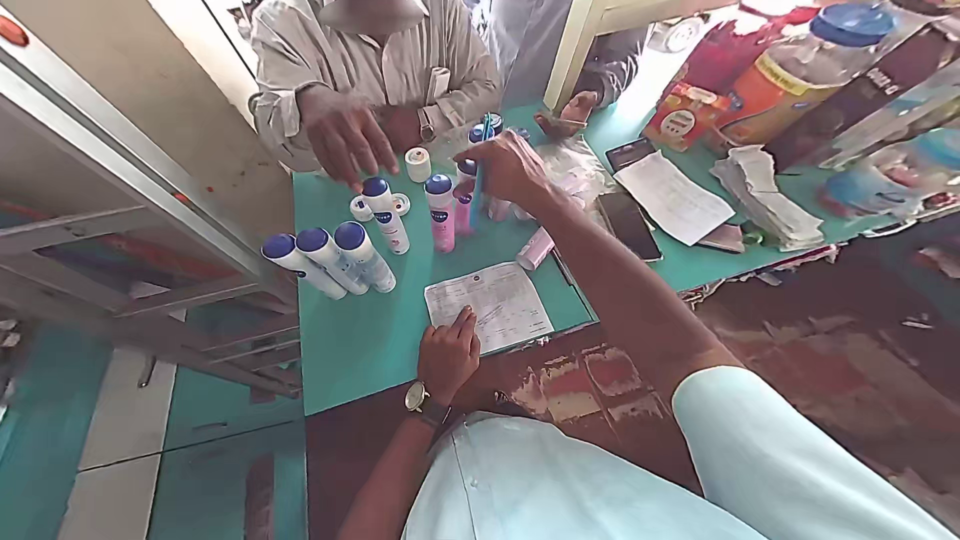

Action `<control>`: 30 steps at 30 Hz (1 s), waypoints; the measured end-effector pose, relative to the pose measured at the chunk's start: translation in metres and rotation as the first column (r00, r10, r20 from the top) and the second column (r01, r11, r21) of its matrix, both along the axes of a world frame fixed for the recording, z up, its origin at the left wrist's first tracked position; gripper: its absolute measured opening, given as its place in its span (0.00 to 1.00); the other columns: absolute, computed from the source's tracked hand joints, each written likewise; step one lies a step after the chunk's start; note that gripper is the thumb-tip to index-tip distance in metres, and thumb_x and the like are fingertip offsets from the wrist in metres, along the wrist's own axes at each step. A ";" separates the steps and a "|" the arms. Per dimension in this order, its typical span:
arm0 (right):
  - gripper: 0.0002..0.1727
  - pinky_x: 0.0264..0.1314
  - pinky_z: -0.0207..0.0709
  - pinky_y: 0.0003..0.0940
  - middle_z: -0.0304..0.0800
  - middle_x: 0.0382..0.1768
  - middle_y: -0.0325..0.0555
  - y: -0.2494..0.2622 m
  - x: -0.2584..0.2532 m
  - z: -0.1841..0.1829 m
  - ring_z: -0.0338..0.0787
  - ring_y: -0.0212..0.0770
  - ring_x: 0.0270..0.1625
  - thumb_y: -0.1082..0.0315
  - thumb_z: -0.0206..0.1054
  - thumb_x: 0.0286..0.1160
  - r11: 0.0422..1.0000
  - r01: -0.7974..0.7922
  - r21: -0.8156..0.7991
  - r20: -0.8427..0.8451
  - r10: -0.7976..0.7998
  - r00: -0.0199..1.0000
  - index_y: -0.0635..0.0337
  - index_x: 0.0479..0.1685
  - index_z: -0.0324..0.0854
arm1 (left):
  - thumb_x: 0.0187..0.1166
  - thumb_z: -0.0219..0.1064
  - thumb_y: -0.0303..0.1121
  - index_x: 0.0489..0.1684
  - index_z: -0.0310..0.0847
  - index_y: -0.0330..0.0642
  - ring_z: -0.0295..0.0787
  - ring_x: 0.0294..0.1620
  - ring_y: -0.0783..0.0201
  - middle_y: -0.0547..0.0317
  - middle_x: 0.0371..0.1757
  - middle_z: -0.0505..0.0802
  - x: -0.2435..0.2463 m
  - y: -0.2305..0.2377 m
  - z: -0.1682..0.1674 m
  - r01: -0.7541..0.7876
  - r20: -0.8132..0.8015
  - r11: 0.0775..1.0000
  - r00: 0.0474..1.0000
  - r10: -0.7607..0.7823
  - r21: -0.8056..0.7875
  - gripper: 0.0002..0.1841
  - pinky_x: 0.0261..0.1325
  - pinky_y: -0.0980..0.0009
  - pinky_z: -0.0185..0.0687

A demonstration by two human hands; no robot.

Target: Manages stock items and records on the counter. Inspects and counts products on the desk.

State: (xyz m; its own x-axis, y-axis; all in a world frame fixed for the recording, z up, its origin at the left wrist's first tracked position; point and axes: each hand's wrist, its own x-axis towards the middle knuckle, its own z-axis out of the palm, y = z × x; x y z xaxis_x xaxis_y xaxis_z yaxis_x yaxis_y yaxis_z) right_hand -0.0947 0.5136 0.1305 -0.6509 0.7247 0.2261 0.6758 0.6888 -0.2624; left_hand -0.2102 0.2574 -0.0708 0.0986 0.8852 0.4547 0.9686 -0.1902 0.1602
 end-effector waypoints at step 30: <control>0.20 0.74 0.70 0.51 0.93 0.56 0.48 0.018 -0.003 0.021 0.87 0.50 0.64 0.55 0.73 0.74 0.983 -0.161 -0.088 0.075 0.167 0.983 0.47 0.64 0.90 | 0.79 0.58 0.36 0.58 0.95 0.50 0.92 0.29 0.62 0.68 0.67 0.94 -0.001 0.001 -0.001 0.013 0.013 1.000 1.000 -0.013 0.000 0.19 0.35 0.61 0.80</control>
